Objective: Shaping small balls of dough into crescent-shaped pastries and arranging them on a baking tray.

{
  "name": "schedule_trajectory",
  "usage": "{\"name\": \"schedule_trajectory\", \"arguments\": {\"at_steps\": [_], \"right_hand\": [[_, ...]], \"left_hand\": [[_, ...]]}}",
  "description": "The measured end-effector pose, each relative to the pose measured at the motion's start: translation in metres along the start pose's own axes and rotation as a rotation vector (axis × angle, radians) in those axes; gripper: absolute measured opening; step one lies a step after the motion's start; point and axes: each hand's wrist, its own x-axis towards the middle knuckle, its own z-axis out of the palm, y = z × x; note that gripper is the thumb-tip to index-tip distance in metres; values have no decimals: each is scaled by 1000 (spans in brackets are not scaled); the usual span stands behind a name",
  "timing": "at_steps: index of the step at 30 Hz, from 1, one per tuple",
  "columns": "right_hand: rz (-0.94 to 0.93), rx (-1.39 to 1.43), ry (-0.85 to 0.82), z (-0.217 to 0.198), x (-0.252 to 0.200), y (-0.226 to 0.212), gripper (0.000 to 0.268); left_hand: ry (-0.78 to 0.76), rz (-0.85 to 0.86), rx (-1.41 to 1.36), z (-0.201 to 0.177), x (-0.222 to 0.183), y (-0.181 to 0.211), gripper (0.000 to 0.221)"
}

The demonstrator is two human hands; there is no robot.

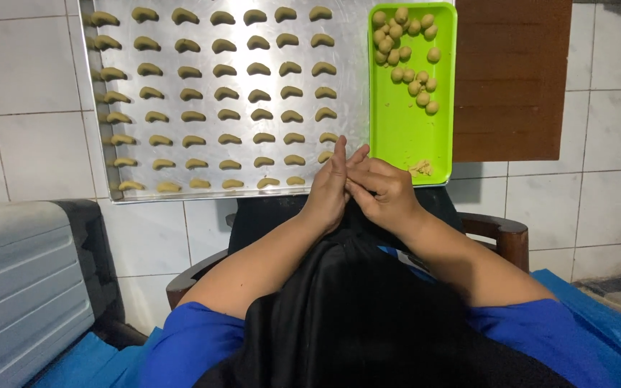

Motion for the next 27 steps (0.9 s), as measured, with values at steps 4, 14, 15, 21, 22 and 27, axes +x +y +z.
{"name": "schedule_trajectory", "arguments": {"at_steps": [4, 14, 15, 21, 22, 27], "right_hand": [[19, -19, 13, 7, -7, 16, 16], [-54, -301, 47, -4, -1, 112, 20], [-53, -300, 46, 2, -2, 115, 20], [126, -629, 20, 27, -2, 132, 14], [147, -644, 25, 28, -1, 131, 13], [183, -718, -14, 25, 4, 123, 16]], "left_hand": [[23, 31, 37, -2, 2, -1, 84], [205, -9, 131, -29, 14, 27, 88], [206, -10, 131, -33, 16, 28, 88], [392, 37, 774, -56, 32, 24, 42], [361, 53, 994, -59, 36, 22, 40], [307, 220, 1451, -66, 58, -2, 33]]}}
